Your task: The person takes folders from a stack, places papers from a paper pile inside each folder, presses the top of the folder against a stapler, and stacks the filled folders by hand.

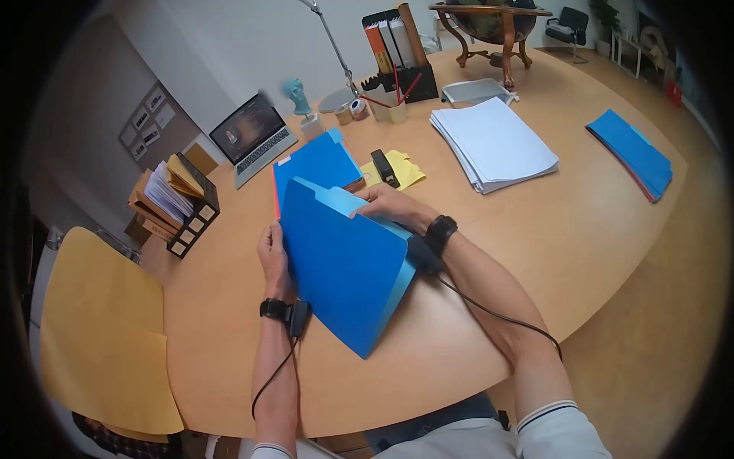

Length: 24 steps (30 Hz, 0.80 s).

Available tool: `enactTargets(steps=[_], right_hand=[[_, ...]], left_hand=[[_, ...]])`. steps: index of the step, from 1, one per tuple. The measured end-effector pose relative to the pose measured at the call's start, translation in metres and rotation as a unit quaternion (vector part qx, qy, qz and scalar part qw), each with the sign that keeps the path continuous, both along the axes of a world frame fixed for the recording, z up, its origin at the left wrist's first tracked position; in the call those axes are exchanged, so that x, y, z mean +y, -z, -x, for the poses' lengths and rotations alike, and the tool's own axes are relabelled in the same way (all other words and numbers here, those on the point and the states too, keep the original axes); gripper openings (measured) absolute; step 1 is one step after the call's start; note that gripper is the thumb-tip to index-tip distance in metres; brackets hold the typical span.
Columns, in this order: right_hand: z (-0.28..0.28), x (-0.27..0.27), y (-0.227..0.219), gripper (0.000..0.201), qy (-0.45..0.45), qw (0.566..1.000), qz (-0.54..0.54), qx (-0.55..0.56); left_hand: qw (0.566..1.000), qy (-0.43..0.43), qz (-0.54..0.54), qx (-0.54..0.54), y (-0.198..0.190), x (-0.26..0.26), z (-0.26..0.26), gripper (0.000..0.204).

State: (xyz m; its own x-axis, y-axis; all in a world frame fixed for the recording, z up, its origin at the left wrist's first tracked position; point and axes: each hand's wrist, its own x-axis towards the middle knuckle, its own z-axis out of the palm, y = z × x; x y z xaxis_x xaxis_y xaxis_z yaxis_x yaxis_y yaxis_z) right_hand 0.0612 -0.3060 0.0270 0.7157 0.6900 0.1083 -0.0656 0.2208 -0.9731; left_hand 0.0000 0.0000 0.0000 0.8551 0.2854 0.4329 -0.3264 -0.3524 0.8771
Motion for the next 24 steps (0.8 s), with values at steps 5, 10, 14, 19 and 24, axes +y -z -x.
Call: enactTargets(steps=[5, 10, 14, 19, 24], right_hand=[[0.021, 0.002, -0.015, 0.049, 0.019, 0.978, 0.2, -0.063], [0.024, 0.005, -0.017, 0.054, 0.053, 0.98, 0.183, -0.053], [0.028, -0.003, -0.023, 0.05, 0.059, 0.979, 0.191, -0.034], [0.036, -0.009, -0.006, 0.044, 0.094, 0.987, 0.127, -0.018], [0.023, -0.055, -0.053, 0.057, 0.004, 0.878, 0.45, -0.164]], left_hand=[[0.967, 0.061, 0.248, -0.023, -0.025, -0.023, 0.02, 0.035], [0.941, 0.064, 0.323, -0.076, -0.014, -0.006, 0.012, 0.035], [0.903, 0.014, 0.421, -0.091, -0.01, 0.0, 0.011, 0.055], [0.933, 0.022, 0.355, -0.053, 0.035, 0.042, 0.001, 0.048], [0.818, 0.469, 0.323, -0.082, 0.078, 0.109, -0.026, 0.04]])
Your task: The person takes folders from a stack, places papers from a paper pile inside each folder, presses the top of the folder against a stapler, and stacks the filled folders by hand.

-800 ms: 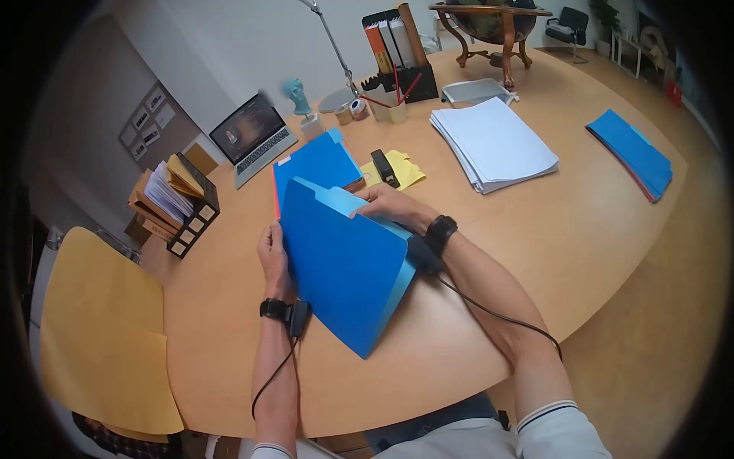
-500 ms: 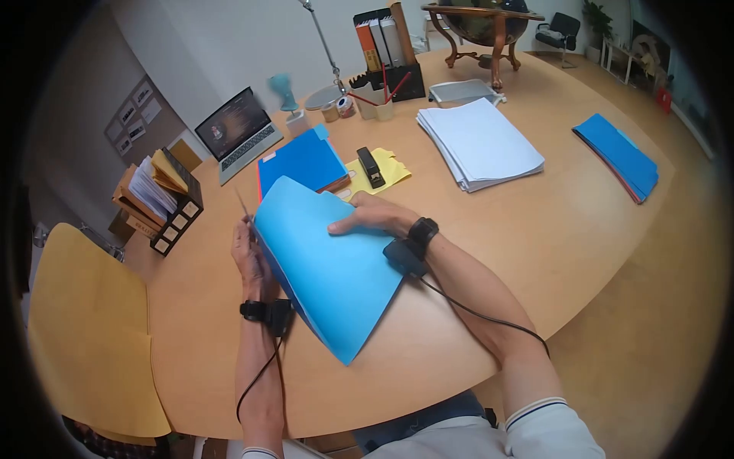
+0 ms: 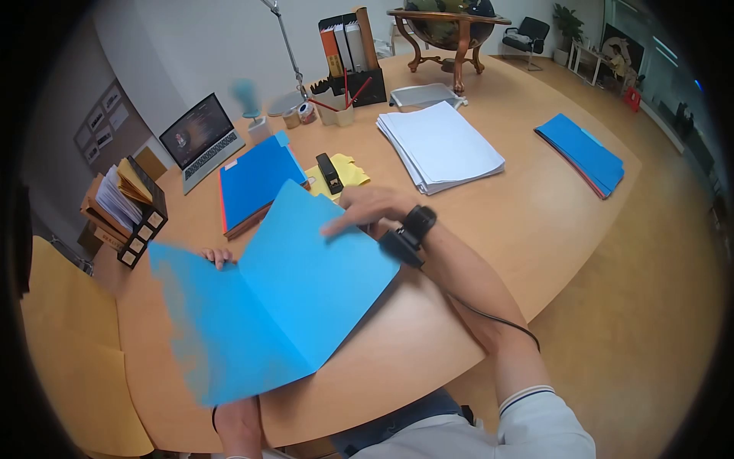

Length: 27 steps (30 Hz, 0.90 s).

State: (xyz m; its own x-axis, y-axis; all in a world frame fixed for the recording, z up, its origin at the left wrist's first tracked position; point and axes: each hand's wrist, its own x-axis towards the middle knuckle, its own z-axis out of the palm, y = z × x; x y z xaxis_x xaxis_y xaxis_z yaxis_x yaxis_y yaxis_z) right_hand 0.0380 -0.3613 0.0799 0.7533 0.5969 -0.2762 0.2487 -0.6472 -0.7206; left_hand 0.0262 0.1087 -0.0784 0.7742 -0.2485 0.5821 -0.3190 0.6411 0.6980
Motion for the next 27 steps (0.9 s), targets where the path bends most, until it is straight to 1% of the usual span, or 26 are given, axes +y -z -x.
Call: enactTargets(steps=[1, 2, 3, 4, 5, 6, 7, 8, 9, 10, 11, 12, 14, 15, 17, 18, 20, 21, 23, 27], right_hand=[[-0.003, -0.013, -0.011, 0.06, 0.034, 0.999, -0.02, 0.009], [-0.006, -0.026, -0.02, 0.056, 0.084, 0.995, -0.054, 0.004], [-0.014, -0.039, -0.021, 0.053, 0.16, 0.983, -0.059, -0.064], [-0.025, -0.055, -0.015, 0.051, 0.236, 0.959, -0.052, -0.147], [-0.036, -0.067, -0.013, 0.044, 0.303, 0.917, 0.02, -0.26], [-0.041, -0.079, -0.007, 0.04, 0.357, 0.885, 0.058, -0.293], [-0.043, -0.088, -0.003, 0.037, 0.408, 0.848, 0.095, -0.325], [-0.044, -0.094, 0.001, 0.037, 0.407, 0.848, 0.096, -0.326], [-0.044, -0.099, 0.007, 0.036, 0.406, 0.852, 0.138, -0.3], [-0.044, -0.103, 0.015, 0.035, 0.403, 0.855, 0.18, -0.271], [-0.045, -0.105, 0.024, 0.036, 0.398, 0.863, 0.179, -0.255], [-0.048, -0.107, 0.032, 0.036, 0.397, 0.863, 0.183, -0.252], [-0.048, -0.103, 0.039, 0.032, 0.386, 0.855, 0.212, -0.273], [-0.048, -0.101, 0.042, 0.032, 0.386, 0.855, 0.215, -0.272], [-0.049, -0.098, 0.046, 0.027, 0.366, 0.846, 0.225, -0.316], [-0.049, -0.097, 0.047, 0.027, 0.365, 0.845, 0.227, -0.316], [-0.047, -0.096, 0.049, 0.02, 0.357, 0.835, 0.236, -0.347], [-0.048, -0.095, 0.05, 0.02, 0.355, 0.835, 0.238, -0.347], [-0.052, -0.097, 0.053, 0.018, 0.348, 0.827, 0.256, -0.359], [-0.052, -0.1, 0.059, 0.016, 0.35, 0.818, 0.254, -0.378]], left_hand=[[1.0, 0.013, 0.006, 0.003, -0.018, -0.014, 0.011, 0.046], [1.0, 0.027, 0.011, 0.007, -0.035, -0.029, 0.017, 0.053], [1.0, 0.027, 0.012, 0.009, -0.039, -0.039, 0.018, 0.053], [0.999, 0.023, 0.035, 0.01, -0.041, -0.047, 0.018, 0.058], [0.998, 0.018, 0.058, 0.01, -0.043, -0.052, 0.02, 0.063], [0.998, 0.018, 0.059, 0.011, -0.045, -0.057, 0.024, 0.063], [0.995, 0.002, 0.054, 0.089, -0.047, -0.061, 0.028, 0.062], [0.985, -0.014, 0.049, 0.166, -0.051, -0.067, 0.033, 0.062], [0.985, -0.015, 0.051, 0.167, -0.053, -0.075, 0.037, 0.062], [0.984, -0.059, 0.073, 0.155, -0.057, -0.088, 0.041, 0.062], [0.98, -0.102, 0.094, 0.143, -0.06, -0.096, 0.043, 0.062], [0.979, -0.102, 0.095, 0.148, -0.06, -0.1, 0.044, 0.062], [0.969, -0.121, 0.143, 0.16, -0.058, -0.106, 0.044, 0.06], [0.969, -0.121, 0.144, 0.162, -0.055, -0.106, 0.042, 0.06], [0.98, -0.078, 0.097, 0.157, -0.051, -0.1, 0.039, 0.059], [0.979, -0.078, 0.098, 0.158, -0.049, -0.098, 0.038, 0.059], [0.984, -0.091, 0.074, 0.138, -0.048, -0.097, 0.039, 0.06], [0.983, -0.092, 0.075, 0.139, -0.047, -0.097, 0.04, 0.06], [0.972, -0.123, 0.1, 0.175, -0.055, -0.104, 0.048, 0.063], [0.966, -0.144, 0.096, 0.192, -0.051, -0.095, 0.044, 0.066]])
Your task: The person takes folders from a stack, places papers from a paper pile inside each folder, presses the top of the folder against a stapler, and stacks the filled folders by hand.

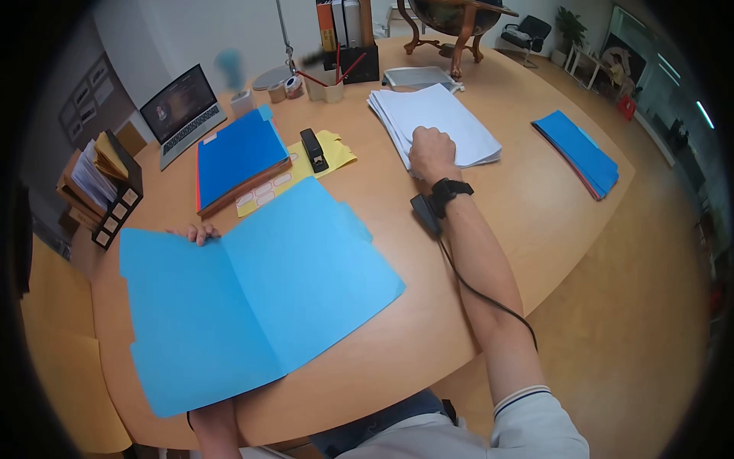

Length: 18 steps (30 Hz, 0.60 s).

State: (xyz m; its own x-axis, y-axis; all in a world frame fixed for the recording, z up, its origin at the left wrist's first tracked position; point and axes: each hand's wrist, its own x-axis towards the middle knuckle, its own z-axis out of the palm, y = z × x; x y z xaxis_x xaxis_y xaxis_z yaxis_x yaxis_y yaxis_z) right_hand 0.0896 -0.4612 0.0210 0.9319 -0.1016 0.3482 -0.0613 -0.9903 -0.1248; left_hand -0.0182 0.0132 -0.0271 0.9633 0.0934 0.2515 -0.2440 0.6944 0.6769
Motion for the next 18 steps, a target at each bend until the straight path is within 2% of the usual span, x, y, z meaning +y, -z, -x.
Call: enactTargets(steps=[2, 5, 6, 8, 13, 15, 18], right_hand=[[0.0, 0.0, 0.003, 0.017, 0.026, 0.999, -0.014, -0.024], [-0.002, -0.007, 0.009, 0.018, 0.042, 0.993, -0.058, -0.091], [-0.004, -0.01, 0.009, 0.018, 0.041, 0.993, -0.059, -0.093], [0.002, -0.007, -0.001, 0.019, 0.08, 0.982, -0.087, -0.149], [0.007, 0.026, -0.034, 0.019, 0.014, 0.958, -0.135, -0.251], [0.017, 0.056, -0.047, 0.017, -0.116, 0.932, -0.182, -0.292], [0.043, 0.111, -0.06, 0.019, -0.273, 0.889, -0.259, -0.26]], left_hand=[[0.997, 0.051, 0.02, -0.052, 0.004, 0.007, -0.002, 0.062], [0.995, 0.082, 0.027, -0.056, -0.003, 0.014, 0.005, 0.059], [0.995, 0.082, 0.027, -0.059, 0.004, 0.02, 0.002, 0.059], [0.987, 0.006, 0.13, -0.091, 0.025, 0.032, -0.009, 0.054], [0.983, 0.059, 0.127, -0.118, 0.032, 0.033, -0.015, 0.044], [0.981, 0.087, 0.123, -0.125, 0.032, 0.031, -0.015, 0.039], [0.979, 0.101, 0.116, -0.133, 0.036, 0.039, -0.009, 0.034]])
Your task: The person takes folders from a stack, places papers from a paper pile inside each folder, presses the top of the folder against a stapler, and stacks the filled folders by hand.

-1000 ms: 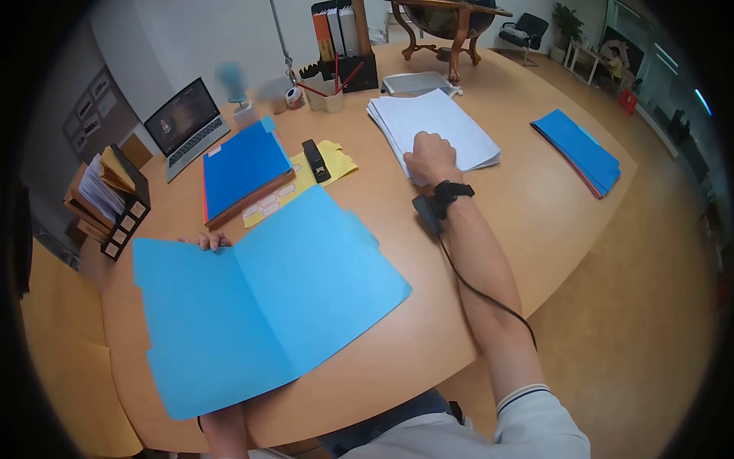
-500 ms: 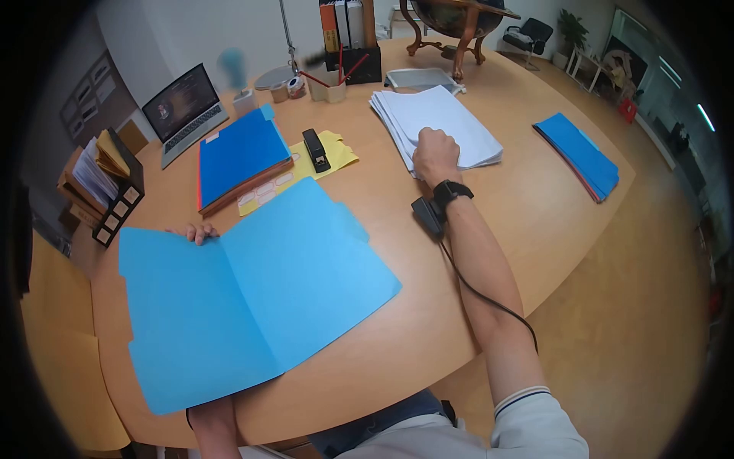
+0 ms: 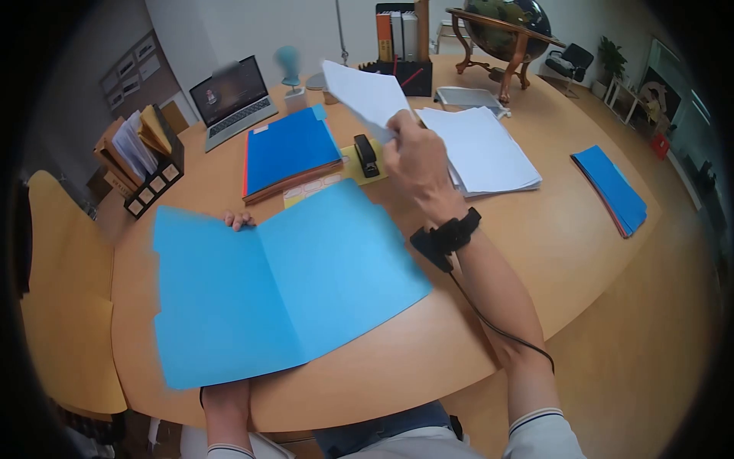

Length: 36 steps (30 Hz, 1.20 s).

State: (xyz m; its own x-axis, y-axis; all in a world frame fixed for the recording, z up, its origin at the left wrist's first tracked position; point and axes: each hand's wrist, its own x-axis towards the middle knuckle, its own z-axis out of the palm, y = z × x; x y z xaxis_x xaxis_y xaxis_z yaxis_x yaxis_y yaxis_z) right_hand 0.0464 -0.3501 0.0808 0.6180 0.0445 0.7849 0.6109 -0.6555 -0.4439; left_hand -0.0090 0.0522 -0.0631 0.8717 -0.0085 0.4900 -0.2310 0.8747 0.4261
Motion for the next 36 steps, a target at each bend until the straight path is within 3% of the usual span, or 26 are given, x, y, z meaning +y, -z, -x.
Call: enactTargets(steps=[1, 3, 5, 7, 10, 13, 15, 17, 19, 21, 23, 25, 26, 27, 28, 29, 31, 32, 34, 35, 36], right_hand=[[0.013, 0.019, -0.002, 0.021, -0.062, 0.998, -0.014, -0.011], [0.058, 0.048, -0.023, 0.03, -0.187, 0.968, -0.072, 0.153], [0.075, 0.069, -0.016, 0.053, -0.306, 0.924, -0.132, 0.187], [0.097, 0.08, -0.025, 0.051, -0.351, 0.897, -0.185, 0.195], [0.093, 0.074, -0.018, 0.042, -0.381, 0.898, -0.125, 0.18], [0.101, 0.076, -0.013, 0.035, -0.342, 0.882, -0.201, 0.257], [0.092, 0.068, -0.001, 0.032, -0.305, 0.898, -0.165, 0.271], [0.084, 0.057, 0.008, 0.03, -0.25, 0.896, -0.022, 0.367], [0.08, 0.051, 0.014, 0.029, -0.258, 0.899, 0.001, 0.354], [0.078, 0.042, 0.015, 0.027, -0.218, 0.864, 0.226, 0.394], [0.075, 0.035, 0.013, 0.023, -0.209, 0.855, 0.254, 0.401], [0.071, 0.028, 0.009, 0.019, -0.293, 0.786, 0.23, 0.495], [0.071, 0.026, 0.008, 0.019, -0.292, 0.786, 0.229, 0.494], [0.071, 0.026, 0.006, 0.019, -0.305, 0.756, 0.252, 0.522], [0.071, 0.025, 0.004, 0.019, -0.317, 0.723, 0.276, 0.548], [0.074, 0.026, -0.005, 0.019, -0.318, 0.723, 0.275, 0.548], [0.08, 0.031, -0.026, 0.021, -0.282, 0.708, 0.382, 0.523], [0.079, 0.031, -0.026, 0.021, -0.282, 0.708, 0.381, 0.523], [0.078, 0.03, -0.025, 0.028, -0.301, 0.766, 0.374, 0.428], [0.078, 0.031, -0.024, 0.028, -0.3, 0.766, 0.374, 0.428], [0.08, 0.036, -0.021, 0.029, -0.291, 0.806, 0.371, 0.358]], left_hand=[[1.0, -0.006, -0.003, -0.003, 0.002, 0.001, 0.0, 0.035], [1.0, -0.016, -0.009, -0.009, -0.002, 0.003, -0.006, 0.037], [1.0, -0.022, -0.013, -0.014, 0.0, 0.007, -0.009, 0.039], [0.999, -0.024, -0.013, -0.018, 0.003, 0.009, -0.009, 0.04], [0.999, -0.028, -0.01, -0.025, 0.007, 0.014, -0.013, 0.043], [0.999, -0.032, -0.011, -0.031, 0.009, 0.02, -0.017, 0.046], [0.999, -0.033, -0.013, -0.034, 0.011, 0.021, -0.024, 0.047], [0.999, -0.031, -0.014, -0.038, 0.015, 0.024, -0.025, 0.049], [0.999, -0.026, -0.012, -0.042, 0.017, 0.025, -0.031, 0.051], [0.999, -0.017, -0.012, -0.047, 0.021, 0.027, -0.032, 0.053], [0.999, -0.005, -0.013, -0.05, 0.026, 0.025, -0.036, 0.055], [0.998, 0.01, -0.016, -0.055, 0.023, 0.02, -0.039, 0.056], [0.998, 0.016, -0.017, -0.059, 0.019, 0.017, -0.038, 0.057], [0.998, 0.016, -0.018, -0.059, 0.017, 0.014, -0.034, 0.057], [1.0, -0.007, -0.007, -0.006, -0.006, 0.0, -0.015, 0.059], [0.998, -0.029, 0.003, 0.048, -0.023, -0.009, -0.001, 0.06], [0.997, -0.035, -0.016, 0.069, -0.034, -0.014, 0.004, 0.062], [0.994, -0.041, -0.034, 0.09, -0.037, -0.016, 0.005, 0.063], [0.993, -0.046, -0.055, 0.089, -0.041, -0.018, 0.009, 0.06], [0.992, -0.05, -0.075, 0.088, -0.042, -0.018, 0.01, 0.057], [0.992, -0.049, -0.075, 0.088, -0.043, -0.02, 0.01, 0.057]])
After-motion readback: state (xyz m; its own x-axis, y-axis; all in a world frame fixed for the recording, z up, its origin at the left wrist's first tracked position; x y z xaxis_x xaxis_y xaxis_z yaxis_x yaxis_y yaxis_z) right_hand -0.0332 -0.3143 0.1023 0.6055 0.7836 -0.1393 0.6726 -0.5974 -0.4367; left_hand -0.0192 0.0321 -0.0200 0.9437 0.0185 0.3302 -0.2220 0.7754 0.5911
